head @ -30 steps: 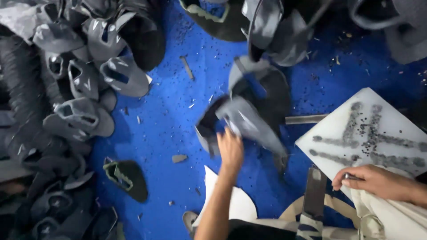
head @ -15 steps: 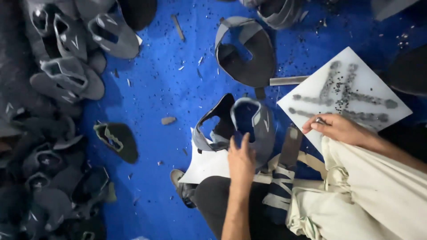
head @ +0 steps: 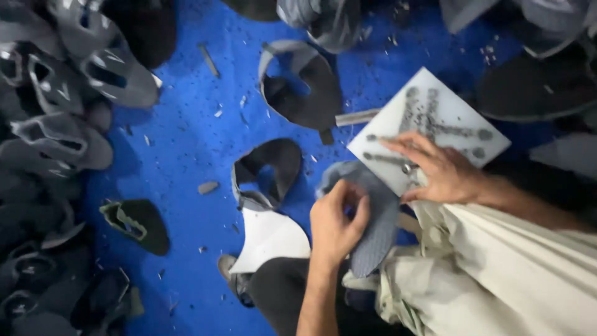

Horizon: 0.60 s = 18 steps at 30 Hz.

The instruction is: Punching decorative patterns and holes into shoe uppers using a hammer and a punch tool.

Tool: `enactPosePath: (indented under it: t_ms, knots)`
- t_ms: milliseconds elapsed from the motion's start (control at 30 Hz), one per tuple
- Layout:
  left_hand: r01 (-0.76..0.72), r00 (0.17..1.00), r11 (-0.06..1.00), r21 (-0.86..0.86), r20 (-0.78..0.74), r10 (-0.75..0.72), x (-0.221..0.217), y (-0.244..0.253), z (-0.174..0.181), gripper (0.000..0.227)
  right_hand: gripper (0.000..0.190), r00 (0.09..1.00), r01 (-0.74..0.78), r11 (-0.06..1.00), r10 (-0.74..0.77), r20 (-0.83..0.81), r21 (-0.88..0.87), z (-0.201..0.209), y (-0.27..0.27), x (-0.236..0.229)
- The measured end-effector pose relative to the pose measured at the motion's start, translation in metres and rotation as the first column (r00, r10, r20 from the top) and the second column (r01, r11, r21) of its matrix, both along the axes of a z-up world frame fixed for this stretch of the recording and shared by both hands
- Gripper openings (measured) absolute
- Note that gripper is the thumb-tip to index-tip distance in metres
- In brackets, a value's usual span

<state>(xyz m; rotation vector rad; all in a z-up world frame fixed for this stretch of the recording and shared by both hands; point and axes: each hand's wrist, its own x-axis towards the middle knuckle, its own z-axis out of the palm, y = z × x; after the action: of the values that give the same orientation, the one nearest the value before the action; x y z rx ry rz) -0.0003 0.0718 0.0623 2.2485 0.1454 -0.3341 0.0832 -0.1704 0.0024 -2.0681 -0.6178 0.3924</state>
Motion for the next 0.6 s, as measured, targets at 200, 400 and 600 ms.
enactPosePath:
  t_ms: [200, 400, 600]
  knots:
    - [-0.200, 0.980, 0.275, -0.940, -0.187, 0.071, 0.053, -0.024, 0.000, 0.073, 0.058, 0.996, 0.063, 0.994, -0.057, 0.074, -0.089, 0.038, -0.019, 0.023]
    - [-0.181, 0.978, 0.949, -0.257, 0.059, 0.202, 0.059, -0.066, -0.012, 0.039, 0.051, 0.968, 0.235, 0.971, -0.238, 0.080, 0.047, -0.034, -0.045, 0.030]
    - [0.180, 0.843, 0.983, -0.033, 0.520, -0.137, 0.177, -0.070, 0.006, 0.063, 0.068, 0.906, 0.310, 0.944, -0.330, 0.264, 0.117, 0.012, -0.046, 0.120]
